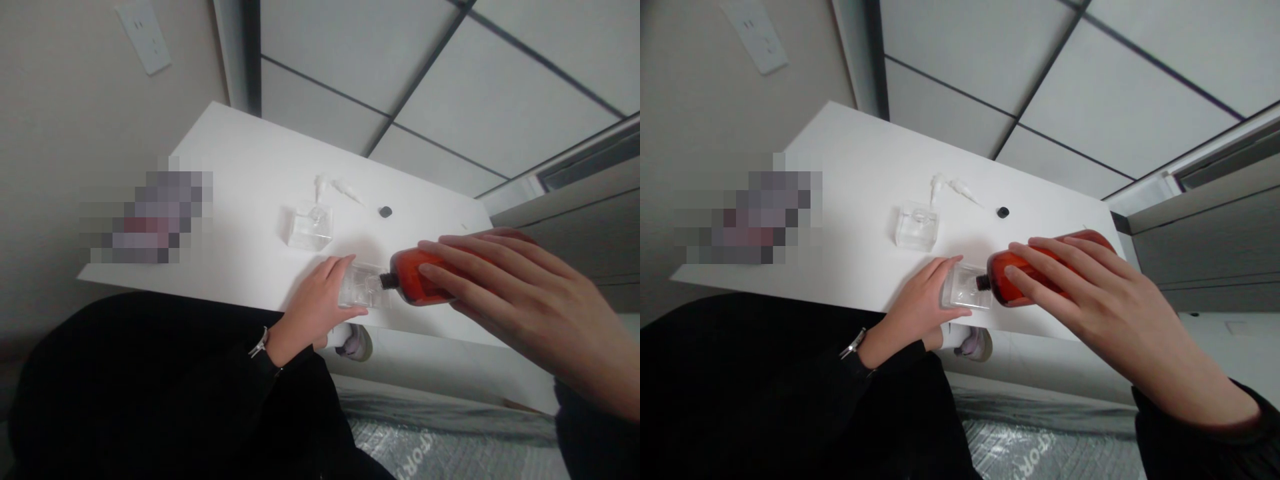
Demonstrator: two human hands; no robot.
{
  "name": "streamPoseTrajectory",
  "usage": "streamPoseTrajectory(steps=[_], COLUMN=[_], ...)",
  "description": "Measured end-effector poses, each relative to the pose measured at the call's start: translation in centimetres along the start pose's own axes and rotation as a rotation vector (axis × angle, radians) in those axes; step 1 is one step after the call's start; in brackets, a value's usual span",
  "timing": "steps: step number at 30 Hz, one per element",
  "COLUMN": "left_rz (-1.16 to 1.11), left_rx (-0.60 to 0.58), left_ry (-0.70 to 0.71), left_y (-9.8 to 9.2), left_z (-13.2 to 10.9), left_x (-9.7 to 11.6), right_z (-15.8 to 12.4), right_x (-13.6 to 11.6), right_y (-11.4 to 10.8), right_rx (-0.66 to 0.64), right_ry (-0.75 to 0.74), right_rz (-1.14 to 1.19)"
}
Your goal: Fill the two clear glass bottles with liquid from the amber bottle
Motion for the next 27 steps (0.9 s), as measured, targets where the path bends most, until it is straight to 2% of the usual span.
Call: streamPoseTrajectory(steps=[11, 20, 27], left_rz=[0.01, 0.019, 0.022], left_rx=[0.009, 0.035, 0.064], left_ry=[0.008, 0.034, 0.067], left_y=[0.2, 0.1, 0.2], left_z=[0.0, 0.0, -0.1], left_x=[0.0, 0.0, -0.4], right_z=[1.9, 4.1, 4.8], right_x=[0.1, -1.1, -1.8], right_y=[-1.5, -3.2, -3.9], right_rx=[-0.015, -0.043, -0.042], right_ry=[-0.049, -0.13, -0.17], right_rz=[0.02, -0.086, -0.097])
Point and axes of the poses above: each hand's wrist, its own z-axis towards the middle knuckle, its own y-axis out of the palm, x = y × z, the point moved 3 cm from there along z, towards the middle knuckle
